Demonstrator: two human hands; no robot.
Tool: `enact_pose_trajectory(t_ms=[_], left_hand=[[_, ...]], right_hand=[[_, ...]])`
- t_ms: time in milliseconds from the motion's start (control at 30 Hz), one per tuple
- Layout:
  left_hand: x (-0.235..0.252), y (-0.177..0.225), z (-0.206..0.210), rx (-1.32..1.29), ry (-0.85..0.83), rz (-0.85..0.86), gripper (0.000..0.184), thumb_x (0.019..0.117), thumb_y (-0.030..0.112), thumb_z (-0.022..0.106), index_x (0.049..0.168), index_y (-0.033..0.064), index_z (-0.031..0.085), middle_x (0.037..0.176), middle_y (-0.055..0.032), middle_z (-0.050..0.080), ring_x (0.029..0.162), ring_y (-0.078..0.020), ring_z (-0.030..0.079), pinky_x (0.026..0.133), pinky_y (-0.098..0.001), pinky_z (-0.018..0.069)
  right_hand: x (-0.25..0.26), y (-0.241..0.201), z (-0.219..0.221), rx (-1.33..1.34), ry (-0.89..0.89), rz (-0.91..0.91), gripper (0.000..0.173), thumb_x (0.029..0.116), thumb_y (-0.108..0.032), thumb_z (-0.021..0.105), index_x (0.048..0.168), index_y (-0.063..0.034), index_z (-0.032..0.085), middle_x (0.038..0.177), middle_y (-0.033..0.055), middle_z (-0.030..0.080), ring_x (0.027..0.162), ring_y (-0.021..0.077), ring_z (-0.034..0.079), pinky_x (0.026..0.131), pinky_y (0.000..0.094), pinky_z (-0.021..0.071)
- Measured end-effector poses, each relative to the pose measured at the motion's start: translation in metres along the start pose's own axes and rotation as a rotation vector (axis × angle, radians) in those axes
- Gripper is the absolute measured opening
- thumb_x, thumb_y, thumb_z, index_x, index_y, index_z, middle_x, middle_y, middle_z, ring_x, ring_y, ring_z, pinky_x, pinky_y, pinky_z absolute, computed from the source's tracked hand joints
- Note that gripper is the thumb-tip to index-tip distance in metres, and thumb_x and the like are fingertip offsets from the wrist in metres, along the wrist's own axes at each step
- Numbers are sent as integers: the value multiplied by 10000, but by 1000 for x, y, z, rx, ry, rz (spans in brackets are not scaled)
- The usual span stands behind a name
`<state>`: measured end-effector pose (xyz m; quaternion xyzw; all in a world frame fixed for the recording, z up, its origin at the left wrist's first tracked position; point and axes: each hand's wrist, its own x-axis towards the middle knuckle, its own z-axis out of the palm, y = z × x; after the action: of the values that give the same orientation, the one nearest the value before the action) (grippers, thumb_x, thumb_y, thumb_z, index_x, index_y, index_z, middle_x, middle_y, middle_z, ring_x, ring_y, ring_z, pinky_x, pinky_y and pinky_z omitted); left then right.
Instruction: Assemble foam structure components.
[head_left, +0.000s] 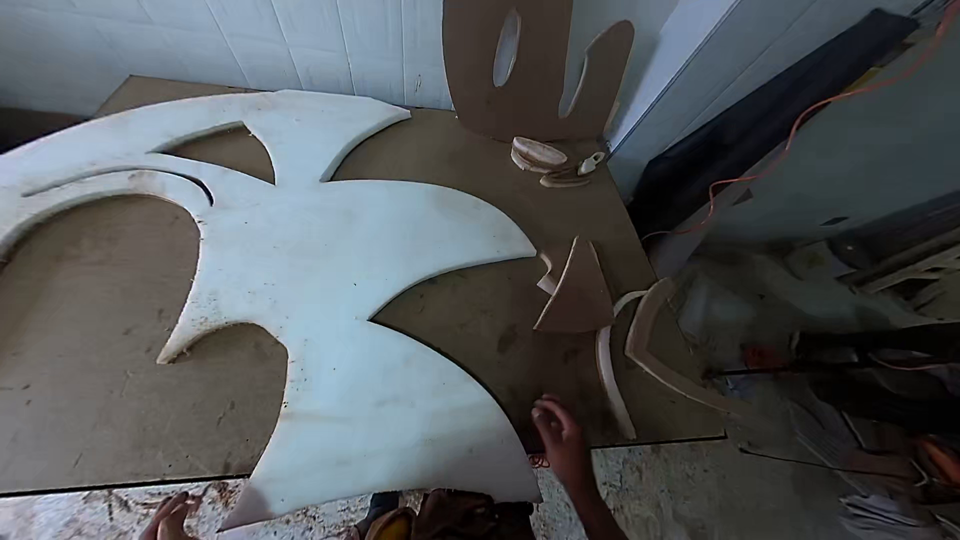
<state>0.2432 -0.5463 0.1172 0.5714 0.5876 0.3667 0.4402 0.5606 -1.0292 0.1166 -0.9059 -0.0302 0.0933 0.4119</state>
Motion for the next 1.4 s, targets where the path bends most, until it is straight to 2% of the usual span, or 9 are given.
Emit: enact_pose_trajectory(t_ms=[233, 400, 700, 933, 1067, 1200, 1267, 1300, 1400], left_hand=[[-37, 53, 53, 9, -246, 217, 299, 1023, 79, 476, 1180, -111, 645, 1373, -239, 606, 1286, -292, 589, 1078, -454, 498], [-84, 83, 107, 221, -484, 470, 179, 977, 162, 603, 1036, 123, 767, 1327, -33, 681, 1333, -211, 571, 1141, -466, 475], [-125, 73, 148, 108, -878, 559, 166, 992, 165, 611, 1019, 172, 774, 1304, 39, 694, 1374, -181, 533, 1191, -444, 429], [-91, 70, 170, 58, -1138, 696, 220, 955, 184, 669, 1158, 190, 754, 1362, 49, 663, 1384, -166, 525, 1175, -423, 454], [-49, 101, 178, 14, -1210, 592, 760, 850, 397, 826, 1507, 186, 507, 1544, 4, 505, 1445, -172, 451, 1191, -441, 437], [3, 121, 177, -343, -1306, 354, 1064, 723, 461, 922, 1594, 193, 372, 1626, -32, 405, 1474, -243, 422, 1193, -503, 435], [29, 128, 176, -479, -1438, 416, 903, 849, 660, 685, 1540, 132, 447, 1661, -108, 328, 1526, -340, 312, 1226, -573, 345], [37, 131, 173, -552, -1468, 413, 770, 872, 648, 664, 1410, 104, 577, 1594, -147, 429, 1493, -377, 360, 1214, -593, 351], [34, 144, 159, -691, -1272, 186, 433, 837, 382, 848, 1141, 113, 699, 1064, -93, 768, 983, -249, 749, 885, -440, 635]], right_hand=[[117, 23, -104, 163, 286, -21, 472, 1008, -317, 649, 1383, -39, 578, 1290, 154, 660, 1148, 231, 664, 980, 435, 572], [246, 49, -130, 56, 217, -17, 906, 901, -429, 756, 1581, -43, 298, 1498, 300, 451, 1310, 425, 524, 1072, 556, 470], [301, 30, -112, 5, 41, 34, 905, 845, -442, 802, 1554, -67, 383, 1473, 218, 522, 1328, 293, 557, 1084, 454, 505], [173, -122, -48, 362, 155, 123, 642, 899, -239, 752, 1487, -236, 492, 1255, 128, 640, 1037, 264, 642, 845, 520, 559], [79, -191, 21, 677, 73, 107, 449, 1023, -240, 553, 1470, -205, 527, 1347, 64, 630, 1163, 223, 640, 926, 483, 581], [-8, -250, 90, 841, -89, 118, 373, 1024, -239, 526, 1329, -53, 636, 1307, 148, 663, 1169, 292, 646, 918, 485, 585], [-33, -283, 105, 792, -252, 138, 407, 1048, -327, 490, 1284, -52, 677, 1308, 140, 674, 1106, 265, 677, 833, 429, 605], [-40, -297, 107, 800, -333, 165, 466, 1069, -400, 463, 1297, -52, 673, 1281, 162, 679, 951, 265, 715, 682, 409, 624], [-43, -313, 103, 867, -444, 214, 544, 1102, -471, 381, 1373, -49, 592, 1240, 229, 663, 731, 323, 724, 565, 440, 635]])
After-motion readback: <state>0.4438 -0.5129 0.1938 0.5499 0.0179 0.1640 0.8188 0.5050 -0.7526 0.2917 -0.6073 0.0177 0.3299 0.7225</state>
